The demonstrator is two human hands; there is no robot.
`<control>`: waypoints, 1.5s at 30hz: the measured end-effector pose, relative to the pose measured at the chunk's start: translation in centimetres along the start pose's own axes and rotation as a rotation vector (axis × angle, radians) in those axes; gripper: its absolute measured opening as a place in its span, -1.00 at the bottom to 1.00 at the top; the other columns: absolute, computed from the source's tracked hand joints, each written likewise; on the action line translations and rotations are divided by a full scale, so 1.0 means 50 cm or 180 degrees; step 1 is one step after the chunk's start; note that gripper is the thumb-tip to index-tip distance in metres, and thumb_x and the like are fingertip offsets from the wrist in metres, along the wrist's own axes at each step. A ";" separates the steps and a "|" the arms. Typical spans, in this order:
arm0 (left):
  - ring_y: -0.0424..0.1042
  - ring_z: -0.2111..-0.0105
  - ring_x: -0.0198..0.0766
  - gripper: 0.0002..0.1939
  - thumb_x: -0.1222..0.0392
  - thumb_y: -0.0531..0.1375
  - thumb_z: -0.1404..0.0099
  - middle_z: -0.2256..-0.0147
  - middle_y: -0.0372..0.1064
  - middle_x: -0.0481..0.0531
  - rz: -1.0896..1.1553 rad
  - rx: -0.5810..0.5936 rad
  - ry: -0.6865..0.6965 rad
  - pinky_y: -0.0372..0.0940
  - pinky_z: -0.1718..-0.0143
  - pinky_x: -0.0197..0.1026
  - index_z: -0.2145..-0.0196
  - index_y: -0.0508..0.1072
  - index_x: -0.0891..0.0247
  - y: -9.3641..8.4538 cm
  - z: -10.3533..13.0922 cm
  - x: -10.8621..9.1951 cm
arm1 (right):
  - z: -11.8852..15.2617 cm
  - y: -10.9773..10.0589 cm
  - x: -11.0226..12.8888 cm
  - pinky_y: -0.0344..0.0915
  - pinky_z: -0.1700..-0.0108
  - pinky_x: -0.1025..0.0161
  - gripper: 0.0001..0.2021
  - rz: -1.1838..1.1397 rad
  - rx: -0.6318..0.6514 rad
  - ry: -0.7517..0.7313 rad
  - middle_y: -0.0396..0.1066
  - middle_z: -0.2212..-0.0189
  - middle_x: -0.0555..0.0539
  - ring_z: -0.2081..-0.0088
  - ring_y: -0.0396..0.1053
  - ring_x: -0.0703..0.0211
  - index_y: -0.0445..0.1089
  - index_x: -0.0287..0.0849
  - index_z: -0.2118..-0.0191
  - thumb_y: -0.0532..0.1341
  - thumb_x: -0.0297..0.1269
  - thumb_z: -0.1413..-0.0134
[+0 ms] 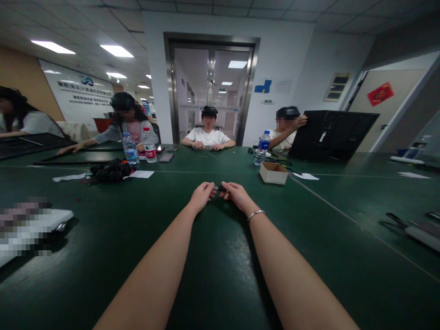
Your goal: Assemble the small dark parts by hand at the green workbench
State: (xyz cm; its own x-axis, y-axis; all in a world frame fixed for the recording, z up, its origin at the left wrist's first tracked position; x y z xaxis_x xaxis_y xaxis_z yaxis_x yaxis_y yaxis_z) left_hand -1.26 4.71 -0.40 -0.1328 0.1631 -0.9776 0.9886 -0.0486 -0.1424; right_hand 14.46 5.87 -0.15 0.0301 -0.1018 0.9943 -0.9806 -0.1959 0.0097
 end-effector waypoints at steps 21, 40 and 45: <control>0.39 0.32 -0.30 -0.69 0.15 0.24 -0.10 0.31 0.41 0.03 0.0048 -0.0007 0.0455 0.26 0.22 -0.24 0.17 0.42 0.26 0.000 0.013 -0.023 | -0.002 -0.002 -0.001 0.16 0.54 0.39 -0.58 0.0025 -0.0001 -0.0023 0.43 0.60 -0.03 0.63 0.24 0.38 0.37 -0.22 0.46 0.33 0.10 0.18; 0.40 0.40 -0.28 -0.78 0.10 0.13 -0.20 0.42 0.45 0.06 -0.0053 0.0035 0.0021 0.25 0.38 -0.25 0.32 0.46 0.32 0.003 0.003 -0.010 | 0.000 0.000 -0.001 0.17 0.54 0.40 -0.58 0.0055 -0.0014 -0.0049 0.42 0.61 -0.02 0.63 0.24 0.38 0.38 -0.22 0.45 0.33 0.10 0.18; 0.44 0.23 -0.24 -0.81 0.29 0.24 -0.05 0.30 0.48 0.08 0.0268 0.0054 0.0428 0.27 0.13 -0.18 0.30 0.45 0.29 -0.003 0.002 -0.014 | 0.000 0.001 0.000 0.16 0.54 0.41 -0.57 0.0042 -0.0009 -0.0047 0.43 0.60 -0.03 0.63 0.24 0.39 0.38 -0.23 0.43 0.33 0.10 0.17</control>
Point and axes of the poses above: each hand's wrist, its own z-axis away from the middle knuckle, its own y-axis out of the palm, x = y × z, the point moved 3 cm from there along -z, towards the middle knuckle
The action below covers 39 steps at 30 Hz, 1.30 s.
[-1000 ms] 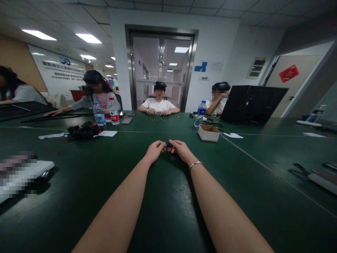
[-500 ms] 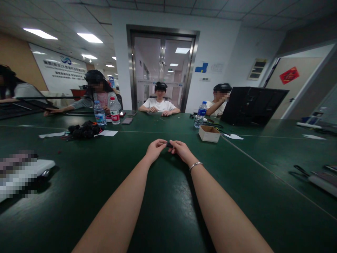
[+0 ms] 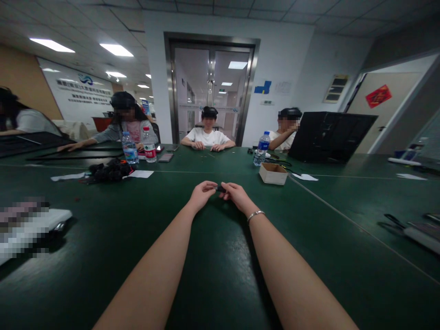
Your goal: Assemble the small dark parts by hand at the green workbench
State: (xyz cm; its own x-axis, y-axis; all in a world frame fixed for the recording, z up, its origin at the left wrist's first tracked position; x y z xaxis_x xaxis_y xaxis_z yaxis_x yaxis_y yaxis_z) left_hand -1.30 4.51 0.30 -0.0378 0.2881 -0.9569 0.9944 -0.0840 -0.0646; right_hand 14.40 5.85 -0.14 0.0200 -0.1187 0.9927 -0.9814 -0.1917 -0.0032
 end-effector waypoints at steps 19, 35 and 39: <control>0.31 0.49 -0.29 -0.59 -0.15 0.01 -0.23 0.51 0.36 -0.04 -0.0999 0.0105 -0.0161 0.18 0.40 -0.27 0.42 0.41 0.23 0.013 0.009 0.003 | 0.000 0.001 -0.002 0.18 0.52 0.41 -0.62 -0.0086 0.0121 0.0017 0.42 0.55 -0.01 0.60 0.26 0.40 0.42 -0.25 0.40 0.36 0.01 0.21; 0.35 0.36 -0.28 -0.72 -0.03 0.14 -0.18 0.29 0.31 0.04 -0.1259 -0.0188 0.0067 0.24 0.30 -0.25 0.43 0.46 0.24 -0.001 -0.003 0.012 | 0.002 -0.001 -0.002 0.24 0.49 0.40 -0.71 -0.0214 0.0218 0.0020 0.47 0.44 -0.02 0.55 0.29 0.38 0.47 -0.20 0.34 0.38 -0.14 0.22; 0.34 0.41 -0.22 -0.47 -0.16 -0.04 -0.27 0.44 0.30 0.08 -0.1384 -0.0060 -0.0019 0.23 0.34 -0.20 0.60 0.39 0.27 0.000 -0.004 0.013 | 0.006 0.002 0.005 0.24 0.47 0.40 -0.73 -0.0170 0.0332 -0.0001 0.47 0.40 -0.02 0.55 0.29 0.40 0.47 -0.19 0.34 0.38 -0.18 0.21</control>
Point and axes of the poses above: each hand's wrist, its own z-axis away from the middle knuckle, its own y-axis out of the palm, x = y × z, the point moved 3 cm from there along -z, towards the middle knuckle
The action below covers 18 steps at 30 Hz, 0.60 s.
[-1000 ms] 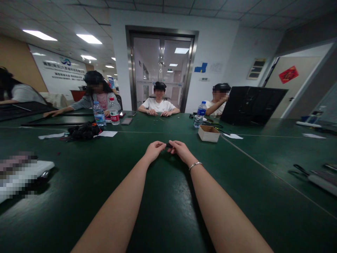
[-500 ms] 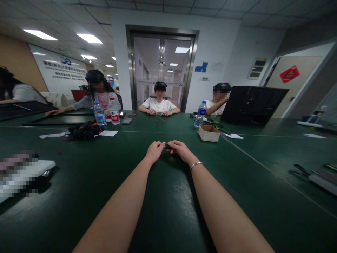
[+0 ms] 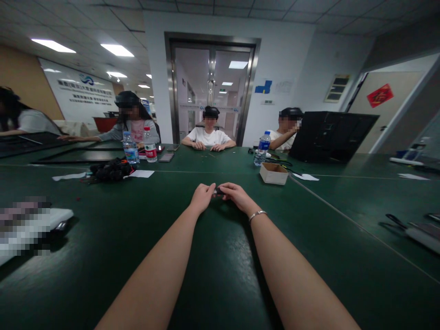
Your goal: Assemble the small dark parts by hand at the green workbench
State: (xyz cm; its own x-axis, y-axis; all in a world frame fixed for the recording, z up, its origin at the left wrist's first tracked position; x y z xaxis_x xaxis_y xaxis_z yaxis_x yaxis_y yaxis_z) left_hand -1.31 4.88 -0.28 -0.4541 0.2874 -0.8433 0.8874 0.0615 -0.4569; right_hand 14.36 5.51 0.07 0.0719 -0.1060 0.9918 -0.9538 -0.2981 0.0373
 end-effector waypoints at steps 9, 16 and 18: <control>0.35 0.40 -0.26 -0.71 -0.05 0.10 -0.19 0.41 0.36 0.01 0.0091 0.0022 0.0016 0.21 0.34 -0.24 0.44 0.39 0.24 0.001 0.003 -0.002 | 0.001 -0.003 -0.001 0.23 0.49 0.40 -0.73 -0.0179 -0.0156 0.0033 0.45 0.42 -0.01 0.55 0.28 0.39 0.47 -0.20 0.34 0.38 -0.19 0.23; 0.32 0.48 -0.25 -0.45 -0.26 -0.11 -0.25 0.51 0.33 0.01 0.0104 0.0095 -0.0228 0.19 0.40 -0.23 0.48 0.39 0.25 0.002 0.005 -0.002 | 0.001 -0.003 0.000 0.23 0.48 0.39 -0.70 -0.0189 -0.0135 0.0026 0.45 0.43 -0.01 0.55 0.27 0.39 0.46 -0.21 0.34 0.39 -0.17 0.24; 0.33 0.46 -0.27 -0.54 -0.21 -0.04 -0.23 0.46 0.36 -0.01 0.0230 0.0101 -0.0284 0.19 0.41 -0.25 0.38 0.38 0.23 0.003 0.006 -0.004 | 0.002 -0.003 0.000 0.23 0.47 0.39 -0.70 -0.0203 -0.0139 0.0027 0.44 0.43 0.00 0.55 0.27 0.39 0.45 -0.22 0.34 0.39 -0.16 0.24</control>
Point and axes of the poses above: each hand's wrist, its own z-axis away from the middle knuckle, its own y-axis out of the palm, x = y × z, the point moved 3 cm from there along -z, towards the middle knuckle
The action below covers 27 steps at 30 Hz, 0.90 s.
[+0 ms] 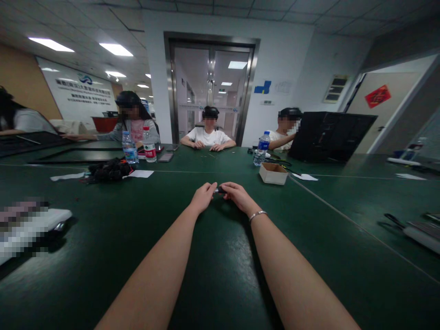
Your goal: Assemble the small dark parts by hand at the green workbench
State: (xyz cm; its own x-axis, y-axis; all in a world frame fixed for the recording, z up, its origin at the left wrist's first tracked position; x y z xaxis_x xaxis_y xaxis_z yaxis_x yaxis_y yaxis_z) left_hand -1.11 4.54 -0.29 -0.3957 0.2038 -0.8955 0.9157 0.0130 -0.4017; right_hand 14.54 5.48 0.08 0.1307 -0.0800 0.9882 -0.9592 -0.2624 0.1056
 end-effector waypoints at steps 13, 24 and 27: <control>0.37 0.47 -0.20 -0.39 -0.23 -0.18 -0.27 0.50 0.41 0.08 -0.0611 0.0060 -0.0116 0.19 0.39 -0.21 0.52 0.41 0.28 -0.007 0.008 -0.013 | -0.001 0.005 0.002 0.26 0.41 0.37 -0.74 0.0408 0.0140 0.0006 0.41 0.40 0.02 0.51 0.30 0.39 0.41 -0.20 0.30 0.33 -0.25 0.21; 0.45 0.33 -0.08 -0.32 -0.20 -0.22 -0.30 0.41 0.50 0.18 -0.1167 -0.0125 -0.0297 0.24 0.29 -0.14 0.50 0.51 0.28 -0.018 0.008 -0.021 | 0.037 0.107 0.044 0.24 0.17 0.24 -0.74 0.4414 0.0405 -0.0929 0.42 0.13 -0.19 0.17 0.37 0.11 0.26 -0.21 0.01 0.05 -0.37 -0.17; 0.44 0.29 -0.05 -0.26 -0.16 -0.32 -0.33 0.33 0.49 0.25 -0.1609 -0.0110 -0.0339 0.25 0.24 -0.09 0.43 0.52 0.31 -0.038 0.019 -0.020 | 0.049 0.121 0.045 0.23 0.12 0.20 -0.75 0.4989 0.0465 -0.1081 0.38 0.09 -0.20 0.09 0.31 0.06 0.29 -0.23 0.04 0.01 -0.41 -0.19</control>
State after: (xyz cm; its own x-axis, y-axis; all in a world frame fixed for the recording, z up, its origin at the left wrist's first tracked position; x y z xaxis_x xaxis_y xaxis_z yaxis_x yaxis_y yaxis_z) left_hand -2.54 3.36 1.19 -0.7926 0.0630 -0.6065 0.6094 0.1169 -0.7842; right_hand 9.63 1.33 2.66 -0.8419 -0.5384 0.0365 -0.1670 0.1956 -0.9664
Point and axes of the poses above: each hand's wrist, its own z-axis away from the middle knuckle, its own y-axis out of the palm, x = y × z, the point moved 3 cm from there along -z, towards the middle knuckle
